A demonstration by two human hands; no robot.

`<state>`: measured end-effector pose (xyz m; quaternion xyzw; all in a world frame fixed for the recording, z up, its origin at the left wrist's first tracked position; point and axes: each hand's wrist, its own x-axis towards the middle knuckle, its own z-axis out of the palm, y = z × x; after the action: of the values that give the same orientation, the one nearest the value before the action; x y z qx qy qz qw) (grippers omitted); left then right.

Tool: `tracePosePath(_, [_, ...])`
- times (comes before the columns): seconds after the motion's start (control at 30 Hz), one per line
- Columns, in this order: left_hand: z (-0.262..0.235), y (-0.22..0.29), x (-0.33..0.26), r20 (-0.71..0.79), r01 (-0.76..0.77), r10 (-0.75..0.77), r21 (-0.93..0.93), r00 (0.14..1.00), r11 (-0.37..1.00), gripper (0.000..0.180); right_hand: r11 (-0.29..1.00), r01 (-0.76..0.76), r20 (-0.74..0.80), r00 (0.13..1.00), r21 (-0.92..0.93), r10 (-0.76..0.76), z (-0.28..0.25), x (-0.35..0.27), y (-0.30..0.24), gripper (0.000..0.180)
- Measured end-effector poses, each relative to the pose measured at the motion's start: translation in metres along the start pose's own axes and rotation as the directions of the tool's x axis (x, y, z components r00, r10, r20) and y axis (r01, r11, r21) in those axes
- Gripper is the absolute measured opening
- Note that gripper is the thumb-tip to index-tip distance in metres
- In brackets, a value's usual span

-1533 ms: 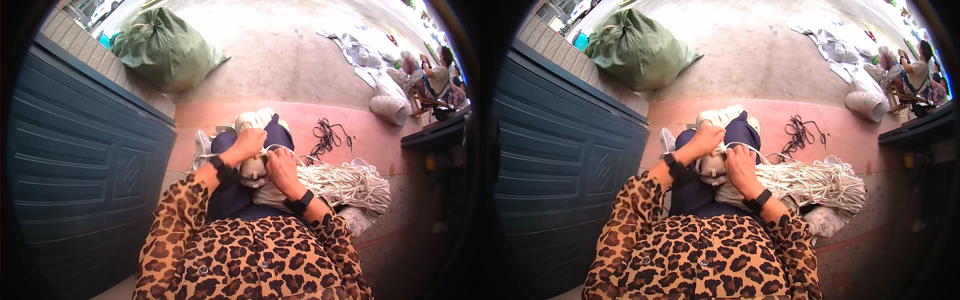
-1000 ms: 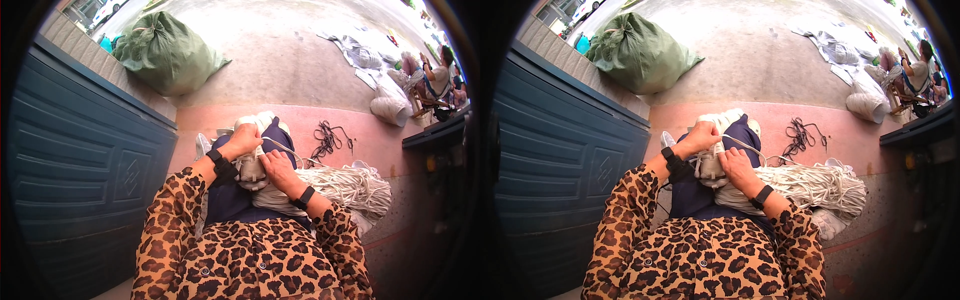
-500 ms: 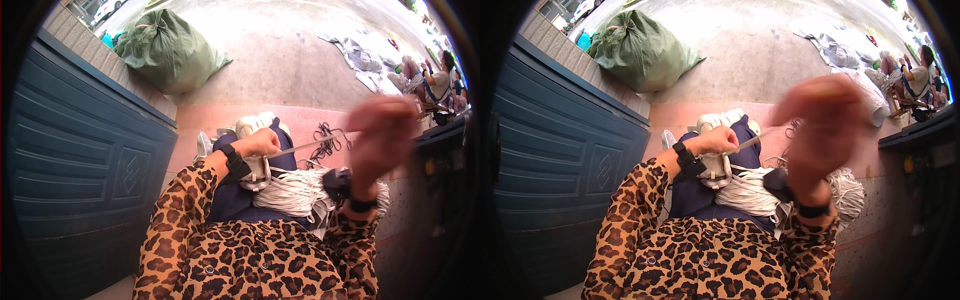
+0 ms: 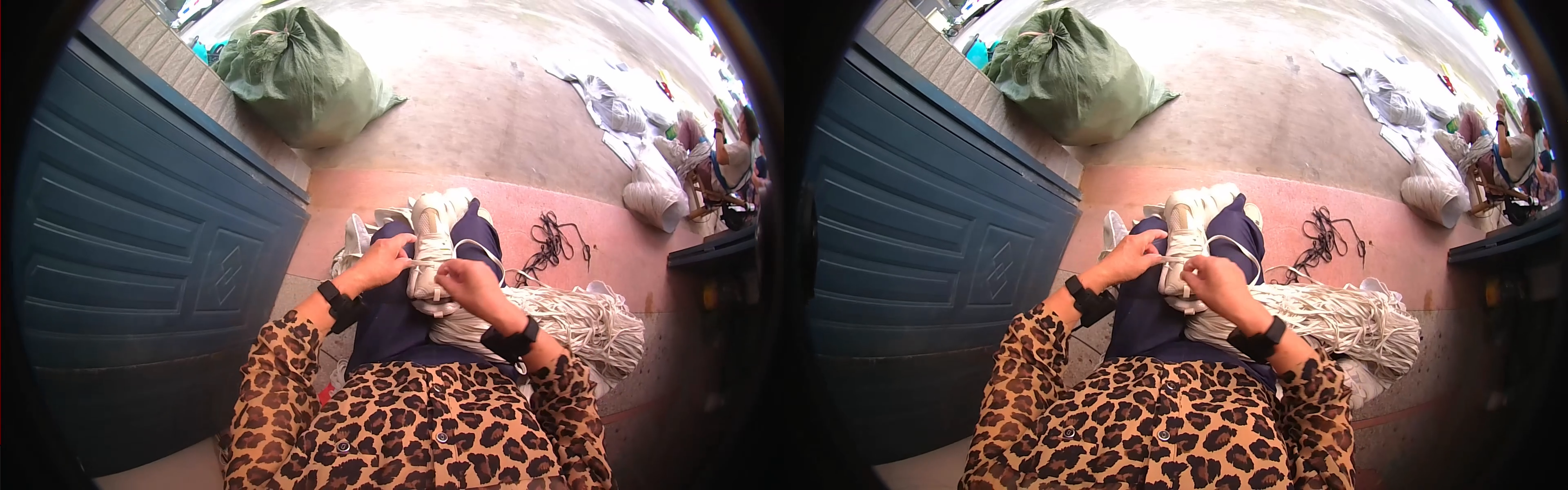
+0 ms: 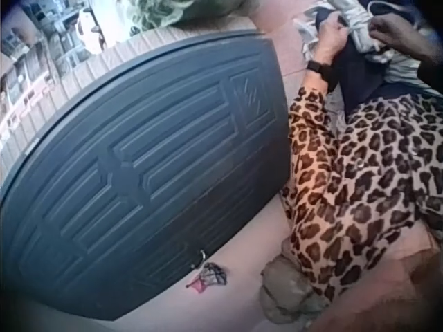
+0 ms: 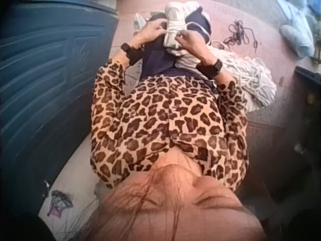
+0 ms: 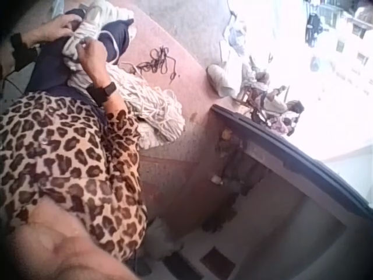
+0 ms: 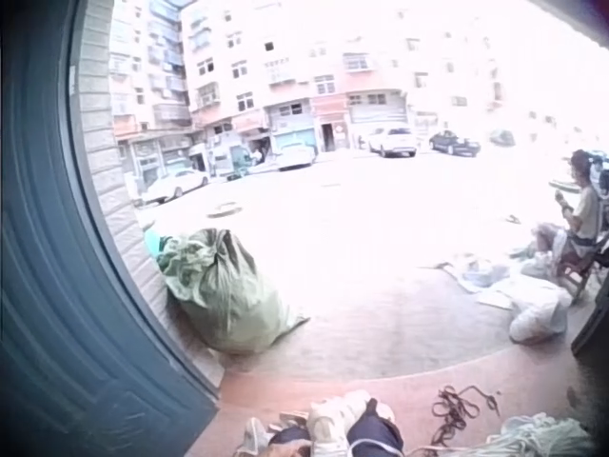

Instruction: Bundling shoes together using long laces in a shoe manufacturing setting.

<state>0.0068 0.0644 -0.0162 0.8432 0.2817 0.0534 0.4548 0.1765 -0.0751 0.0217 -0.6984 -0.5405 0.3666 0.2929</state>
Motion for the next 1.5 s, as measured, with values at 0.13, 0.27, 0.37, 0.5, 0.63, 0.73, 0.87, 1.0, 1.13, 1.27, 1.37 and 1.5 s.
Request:
tracePosePath(0.13, [-0.004,0.013,0.003,-0.007,0.310,-0.369,-0.530,0.929,0.790,0.034,0.948,0.191,-0.149,0.961,-0.253,-0.234,0.039,0.011,0.012,0.015])
tracePosePath(0.27, [-0.013,0.010,0.004,0.071,0.343,-0.403,-0.669,0.913,0.660,0.029,0.846,0.236,-0.195,0.911,-0.478,-0.364,0.052,0.020,0.005,0.014])
tracePosePath(0.37, [0.010,-0.006,0.000,-0.169,0.148,-0.197,-0.267,0.966,0.952,0.021,0.763,0.305,-0.109,0.892,-0.569,-0.438,0.051,0.019,-0.001,0.010])
tracePosePath(0.5, [0.032,-0.012,-0.005,-0.289,0.134,-0.135,-0.024,0.948,0.991,0.016,0.570,0.363,0.057,0.874,-0.737,-0.483,0.053,0.018,0.004,0.008])
tracePosePath(0.63, [0.040,-0.004,-0.015,-0.336,0.157,-0.155,-0.022,0.929,0.987,0.020,0.605,0.444,0.231,0.888,-0.661,-0.399,0.046,0.030,0.009,0.008])
tracePosePath(0.73, [0.042,-0.006,-0.019,-0.298,0.204,-0.204,-0.029,0.933,0.978,0.021,0.457,0.545,0.262,0.796,-0.703,-0.546,0.043,0.030,0.004,0.009])
tracePosePath(0.87, [0.046,-0.006,-0.021,-0.295,0.193,-0.173,0.042,0.940,0.980,0.017,0.341,0.557,0.416,0.814,-0.757,-0.406,0.034,0.015,-0.014,0.013])
tracePosePath(1.0, [0.047,-0.006,-0.012,-0.391,0.258,-0.237,-0.001,0.889,0.966,0.014,0.960,0.276,0.479,0.837,0.052,-0.267,0.018,0.022,0.025,0.031])
tracePosePath(1.13, [0.039,-0.032,-0.014,-0.533,0.268,-0.222,0.011,0.817,0.963,0.014,0.178,-0.231,0.276,0.913,0.957,-0.301,-0.112,-0.001,-0.098,0.027])
tracePosePath(1.27, [0.011,0.000,0.010,-0.213,0.192,-0.148,0.204,0.966,0.960,0.021,-0.229,0.012,-0.133,0.842,0.973,-0.522,-0.177,-0.027,-0.150,0.015])
tracePosePath(1.37, [-0.016,0.047,0.032,0.124,-0.067,0.058,0.069,0.991,0.995,0.035,-0.257,0.035,-0.200,0.733,0.966,-0.650,-0.179,-0.034,-0.172,0.013])
tracePosePath(1.5, [-0.022,0.078,0.043,0.506,-0.120,0.234,-0.248,0.830,0.961,0.036,-0.032,0.064,-0.068,0.722,0.997,-0.689,-0.177,-0.039,-0.187,0.019])
